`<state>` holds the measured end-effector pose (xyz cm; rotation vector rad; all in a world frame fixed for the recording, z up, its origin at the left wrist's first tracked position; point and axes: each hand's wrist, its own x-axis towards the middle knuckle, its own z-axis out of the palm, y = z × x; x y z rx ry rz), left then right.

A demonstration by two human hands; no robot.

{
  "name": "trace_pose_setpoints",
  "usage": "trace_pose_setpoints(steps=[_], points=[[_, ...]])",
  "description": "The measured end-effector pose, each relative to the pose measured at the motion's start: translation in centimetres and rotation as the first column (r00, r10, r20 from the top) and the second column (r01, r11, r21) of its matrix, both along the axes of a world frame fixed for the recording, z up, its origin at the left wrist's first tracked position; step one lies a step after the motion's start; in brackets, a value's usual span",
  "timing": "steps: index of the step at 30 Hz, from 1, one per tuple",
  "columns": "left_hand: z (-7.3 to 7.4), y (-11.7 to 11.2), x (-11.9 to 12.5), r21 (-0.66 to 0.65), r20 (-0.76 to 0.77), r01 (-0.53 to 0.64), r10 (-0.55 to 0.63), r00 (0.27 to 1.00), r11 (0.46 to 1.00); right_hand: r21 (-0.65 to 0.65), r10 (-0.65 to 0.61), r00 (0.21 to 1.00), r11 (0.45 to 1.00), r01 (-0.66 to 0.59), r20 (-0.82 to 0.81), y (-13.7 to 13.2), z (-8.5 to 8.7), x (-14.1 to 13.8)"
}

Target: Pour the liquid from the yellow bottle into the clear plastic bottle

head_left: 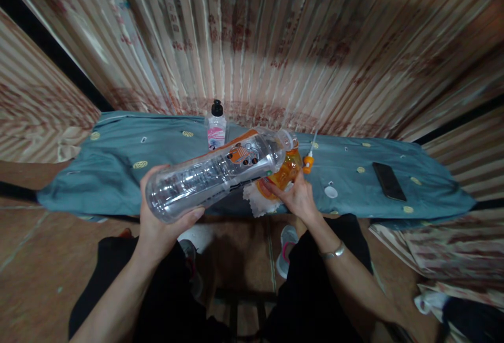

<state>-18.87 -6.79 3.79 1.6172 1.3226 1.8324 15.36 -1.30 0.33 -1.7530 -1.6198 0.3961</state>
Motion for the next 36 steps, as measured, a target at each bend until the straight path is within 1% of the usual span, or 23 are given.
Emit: trace_pose_setpoints(steps=[4,9,18,24,31,36], points=[[-0.09,0.02,0.0,0.021,0.003,0.031,-0.031,1.0,0.999,-0.034,-0.001,1.0,0.999,0.002,0.013,0.01,0.09,0.15],[0.18,0.08,0.16,0.054,-0.004,0.045,-0.045,0.999,0.998,-0.039,0.01,0.999,0.999,-0.009,0.035,-0.05,0.19,0.27],[0.11,-0.1,0.05,0.02,0.01,0.038,-0.038,0.999,0.999,-0.03,0.015,0.997,0.999,-0.012,0.075,0.1,-0.26,0.39],[0.19,-0.12,0.19,0.033,0.0,0.027,-0.027,1.0,0.999,-0.037,0.019,0.996,0.999,-0.016,0.082,0.07,-0.21,0.39],[0.48,0.02,0.32,-0.012,0.019,0.003,-0.003,1.0,1.0,-0.052,0.011,0.998,0.999,-0.008,0.065,0.0,0.16,0.19],[0.57,-0.06,0.24,-0.06,0.031,-0.004,0.006,1.0,0.998,-0.027,0.012,0.998,1.0,-0.01,0.056,0.0,-0.01,0.31]])
